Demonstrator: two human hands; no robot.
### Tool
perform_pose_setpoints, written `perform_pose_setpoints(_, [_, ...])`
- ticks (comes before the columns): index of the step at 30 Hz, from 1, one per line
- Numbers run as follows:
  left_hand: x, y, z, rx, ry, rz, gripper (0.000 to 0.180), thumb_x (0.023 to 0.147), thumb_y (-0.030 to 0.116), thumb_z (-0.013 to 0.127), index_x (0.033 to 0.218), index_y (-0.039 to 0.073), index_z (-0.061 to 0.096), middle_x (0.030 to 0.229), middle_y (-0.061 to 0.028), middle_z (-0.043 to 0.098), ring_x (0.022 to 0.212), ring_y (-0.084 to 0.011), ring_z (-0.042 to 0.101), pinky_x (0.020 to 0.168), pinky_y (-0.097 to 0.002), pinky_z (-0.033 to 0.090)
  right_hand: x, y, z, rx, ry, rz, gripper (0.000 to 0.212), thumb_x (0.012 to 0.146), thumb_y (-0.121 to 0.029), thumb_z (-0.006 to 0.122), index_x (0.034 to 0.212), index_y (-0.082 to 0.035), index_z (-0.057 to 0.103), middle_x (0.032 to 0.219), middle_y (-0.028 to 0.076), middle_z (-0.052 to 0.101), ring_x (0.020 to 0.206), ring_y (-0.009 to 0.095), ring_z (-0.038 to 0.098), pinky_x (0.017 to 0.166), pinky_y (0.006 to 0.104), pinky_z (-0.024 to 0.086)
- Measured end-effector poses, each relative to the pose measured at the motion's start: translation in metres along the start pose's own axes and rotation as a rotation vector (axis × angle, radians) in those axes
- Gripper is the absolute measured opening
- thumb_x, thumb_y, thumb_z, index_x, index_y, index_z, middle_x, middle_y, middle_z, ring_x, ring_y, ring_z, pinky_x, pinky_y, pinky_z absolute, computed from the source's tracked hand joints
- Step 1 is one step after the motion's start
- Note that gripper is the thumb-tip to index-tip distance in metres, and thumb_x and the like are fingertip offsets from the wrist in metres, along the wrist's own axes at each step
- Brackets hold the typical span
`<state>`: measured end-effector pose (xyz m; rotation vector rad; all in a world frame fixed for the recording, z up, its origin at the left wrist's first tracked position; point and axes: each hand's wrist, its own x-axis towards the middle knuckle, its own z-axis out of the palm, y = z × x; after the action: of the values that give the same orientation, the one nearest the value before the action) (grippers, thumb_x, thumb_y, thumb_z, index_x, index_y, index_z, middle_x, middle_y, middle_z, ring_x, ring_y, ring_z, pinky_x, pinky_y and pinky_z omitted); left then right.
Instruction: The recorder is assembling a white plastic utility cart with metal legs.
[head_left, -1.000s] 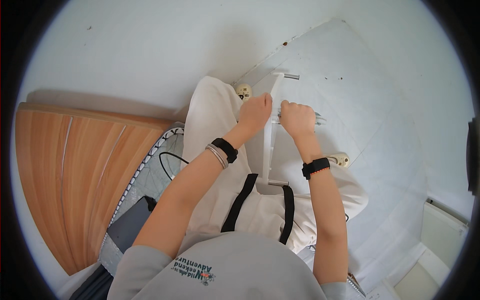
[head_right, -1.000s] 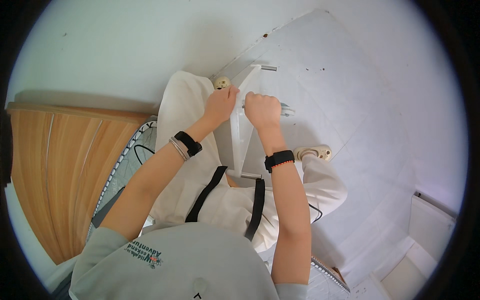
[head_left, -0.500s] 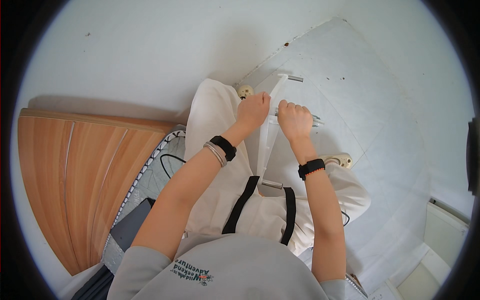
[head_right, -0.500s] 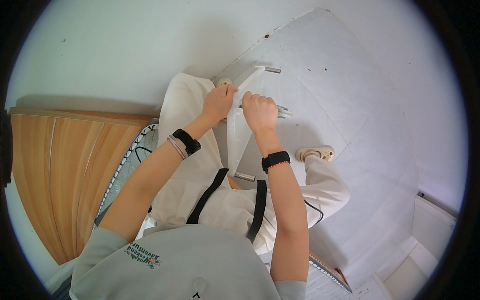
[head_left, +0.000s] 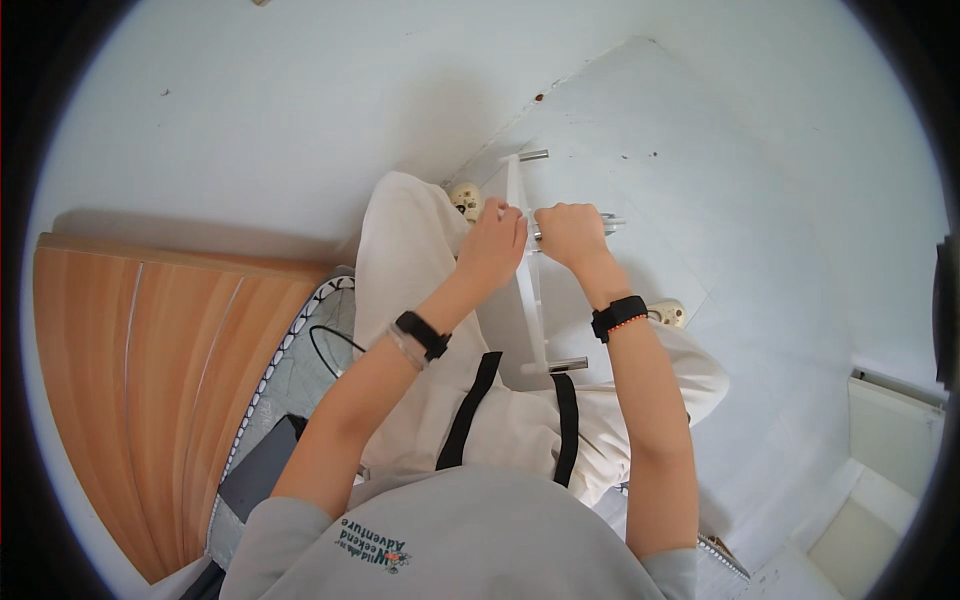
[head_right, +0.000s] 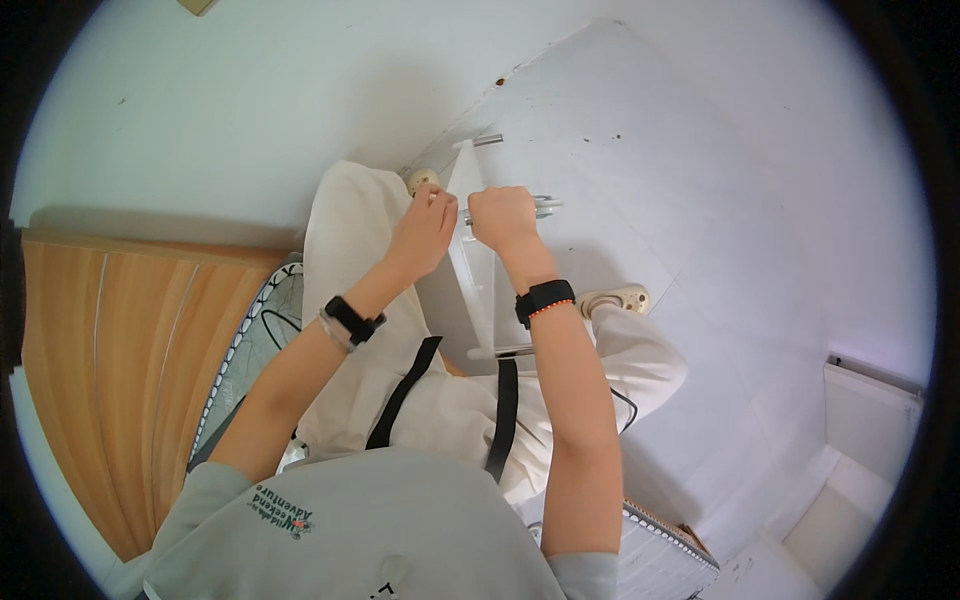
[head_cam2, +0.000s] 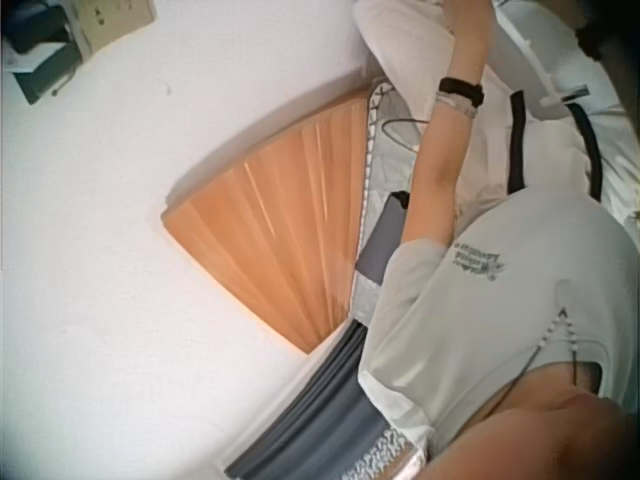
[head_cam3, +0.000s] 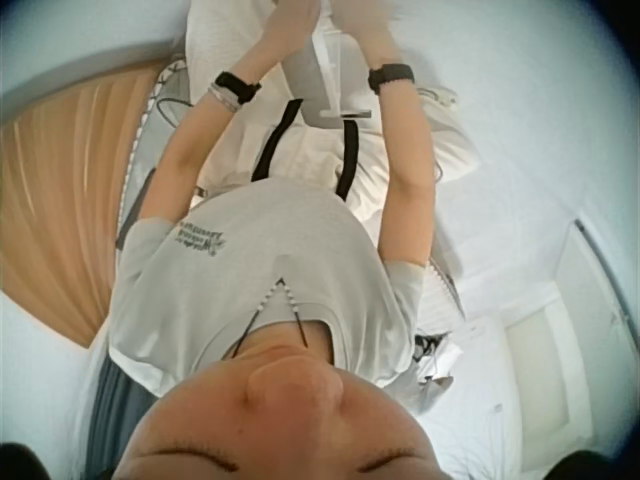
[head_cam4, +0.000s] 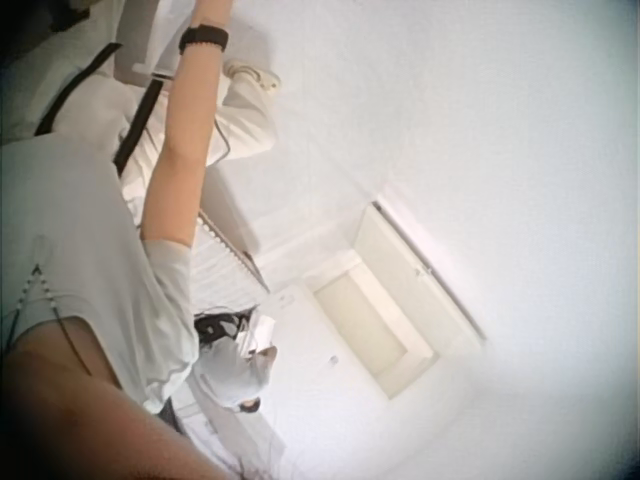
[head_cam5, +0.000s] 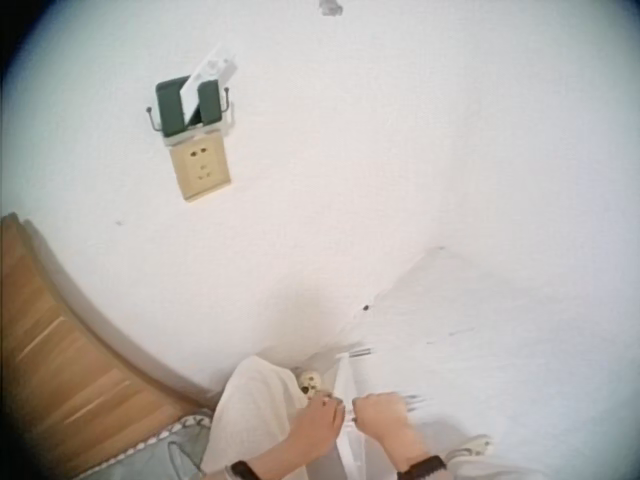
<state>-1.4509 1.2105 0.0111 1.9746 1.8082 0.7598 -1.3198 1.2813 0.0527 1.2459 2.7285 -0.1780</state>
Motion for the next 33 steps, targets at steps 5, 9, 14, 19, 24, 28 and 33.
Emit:
perform_pose_setpoints(5, [-0.017,0.024,-0.019,-0.096,-0.055,-0.037,0.044,0.079,0.022,0.056,0.112,-0.004,0.043,0.108,-0.018,0.045,0.101,-0.0361,0.045,0.084,-0.0402,0.04,-0.001,-0.001,-0.007,0.032,-0.143,0.022,0.009,0.066,-0.012,0.059,0.071,-0.011,0.067,0.071,0.009,0.065,0.067,0.026,0.064,0.059,0.0332,0.048])
perform_pose_setpoints(9, [-0.016,0.027,-0.019,-0.055,-0.122,-0.136,0.057,0.072,0.023,0.064,0.116,-0.004,0.038,0.112,-0.0184,0.042,0.102,-0.0358,0.045,0.085,-0.0413,0.039,-0.002,0.0,-0.007,0.046,-0.206,0.021,0.011,0.065,-0.014,0.061,0.075,-0.01,0.06,0.072,0.008,0.062,0.069,0.027,0.061,0.059,0.0368,0.048])
perform_pose_setpoints(14, [-0.006,0.018,-0.011,0.072,-0.044,-0.099,0.062,0.068,0.02,0.066,0.118,-0.003,0.036,0.109,-0.0167,0.042,0.095,-0.0335,0.046,0.08,-0.0405,0.043,-0.006,0.002,0.001,0.199,0.058,-0.042,0.029,0.063,-0.013,0.065,0.091,-0.01,0.056,0.084,0.008,0.056,0.082,0.026,0.057,0.068,0.0363,0.047])
perform_pose_setpoints(19, [0.002,0.03,-0.01,0.081,-0.067,-0.069,0.061,0.067,0.017,0.064,0.118,-0.001,0.035,0.11,-0.0165,0.042,0.099,-0.0346,0.045,0.079,-0.042,0.044,-0.008,0.009,-0.003,0.166,-0.134,0.095,0.023,0.064,-0.021,0.063,0.084,-0.009,0.062,0.083,0.01,0.062,0.079,0.027,0.061,0.067,0.0364,0.049])
perform_pose_setpoints(24, [-0.002,0.035,-0.011,0.148,-0.165,-0.083,0.057,0.067,0.016,0.062,0.116,0.002,0.037,0.11,-0.016,0.042,0.098,-0.0339,0.046,0.076,-0.0429,0.046,-0.012,0.003,-0.015,0.164,-0.3,0.221,0.02,0.067,-0.019,0.061,0.083,-0.009,0.067,0.085,0.012,0.066,0.081,0.027,0.064,0.068,0.0351,0.05])
perform_pose_setpoints(28, [-0.001,0.03,-0.018,0.178,-0.184,-0.089,0.057,0.068,0.018,0.062,0.116,0.001,0.037,0.11,-0.0172,0.044,0.099,-0.0341,0.047,0.074,-0.043,0.046,-0.012,-0.004,-0.013,0.132,-0.262,0.185,0.016,0.069,-0.016,0.06,0.082,-0.009,0.067,0.084,0.01,0.066,0.079,0.026,0.065,0.066,0.035,0.051])
perform_pose_setpoints(33, [0.001,0.037,-0.027,0.135,-0.239,-0.174,0.065,0.069,0.023,0.063,0.12,-0.005,0.033,0.101,-0.0213,0.053,0.094,-0.035,0.051,0.074,-0.0433,0.046,-0.013,-0.005,-0.011,0.109,-0.2,0.169,0.012,0.071,-0.014,0.059,0.079,-0.01,0.067,0.082,0.009,0.066,0.077,0.025,0.065,0.064,0.0346,0.05])
